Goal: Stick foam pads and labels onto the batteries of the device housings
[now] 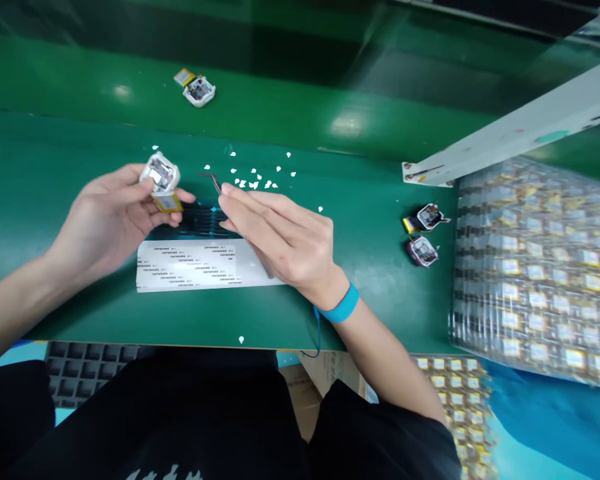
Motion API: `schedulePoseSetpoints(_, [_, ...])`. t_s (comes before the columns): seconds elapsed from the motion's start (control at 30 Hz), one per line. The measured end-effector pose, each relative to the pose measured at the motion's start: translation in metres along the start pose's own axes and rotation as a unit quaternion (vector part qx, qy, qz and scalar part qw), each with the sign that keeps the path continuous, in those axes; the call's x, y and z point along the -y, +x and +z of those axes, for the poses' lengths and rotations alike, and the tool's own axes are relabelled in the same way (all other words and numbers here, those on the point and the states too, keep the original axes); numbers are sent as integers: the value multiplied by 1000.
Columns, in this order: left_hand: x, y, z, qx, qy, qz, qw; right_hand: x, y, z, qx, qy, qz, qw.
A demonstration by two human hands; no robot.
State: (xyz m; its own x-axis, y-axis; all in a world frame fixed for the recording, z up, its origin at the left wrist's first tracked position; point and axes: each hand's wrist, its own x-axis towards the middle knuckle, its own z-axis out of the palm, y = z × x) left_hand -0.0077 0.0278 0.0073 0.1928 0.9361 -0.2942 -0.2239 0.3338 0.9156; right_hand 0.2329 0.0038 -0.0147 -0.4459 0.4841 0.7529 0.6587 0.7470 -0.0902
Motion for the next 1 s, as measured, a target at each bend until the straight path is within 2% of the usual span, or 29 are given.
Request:
schedulePoseSetpoints(0.03, [-1, 2, 0, 13, -15, -45, 999, 0, 1, -1, -4, -1, -9, 1000])
schedulePoseSetpoints(0.1, [-4, 2, 0, 60, -38, -84, 994, 1, 2, -3, -6, -6, -12, 1000])
schedulePoseSetpoints(0.27, [-14, -8, 0, 170, -80, -68, 980, 1, 3, -6, -26, 12, -14, 999])
schedulePoseSetpoints(0.33, [-16, -11, -2, 256, -54, -92, 961, 0, 3, -6, -32, 15, -22, 999])
schedulePoseSetpoints(0.37, [-17, -13, -3, 319, -26, -118, 940, 0, 3, -6, -32, 12, -23, 999])
schedulePoseSetpoints(0.43, [-19, -18, -5, 462, 43, -176, 868, 0, 2, -6, -28, 3, -19, 999])
schedulePoseSetpoints(0.47, [-20, -21, -7, 519, 68, -197, 829, 0, 2, -6, -25, 0, -16, 1000])
schedulePoseSetpoints(0.5, [-21, -23, -7, 549, 72, -208, 806, 0, 2, -6, -25, -1, -16, 1000])
schedulePoseSetpoints(0.53, [-22, -24, -8, 547, 51, -208, 810, 0, 2, -6, -25, 0, -17, 1000])
schedulePoseSetpoints(0.57, [-23, -25, -8, 508, 8, -194, 839, 0, 3, -6, -28, 1, -20, 999])
schedulePoseSetpoints(0.63, [-22, -22, -7, 345, -88, -148, 923, 1, 4, -6, -34, -2, -30, 999])
schedulePoseSetpoints(0.67, [-21, -18, -5, 256, -115, -131, 951, 1, 4, -7, -35, -5, -32, 999])
schedulePoseSetpoints(0.73, [-15, -10, -1, 136, -117, -137, 974, 2, 5, -8, -31, -9, -30, 999])
schedulePoseSetpoints(0.8, [-8, -4, 2, 97, -96, -170, 976, 2, 5, -10, -25, -7, -25, 999])
schedulePoseSetpoints(0.87, [-2, -2, 4, 104, -86, -183, 974, 3, 5, -13, -24, -1, -33, 999])
schedulePoseSetpoints(0.93, [2, -3, 5, 112, -64, -166, 978, 5, 6, -17, -21, 7, -58, 998])
schedulePoseSetpoints(1.0, [4, -7, 6, 88, -17, -128, 988, 7, 7, -21, -1, 15, -75, 997])
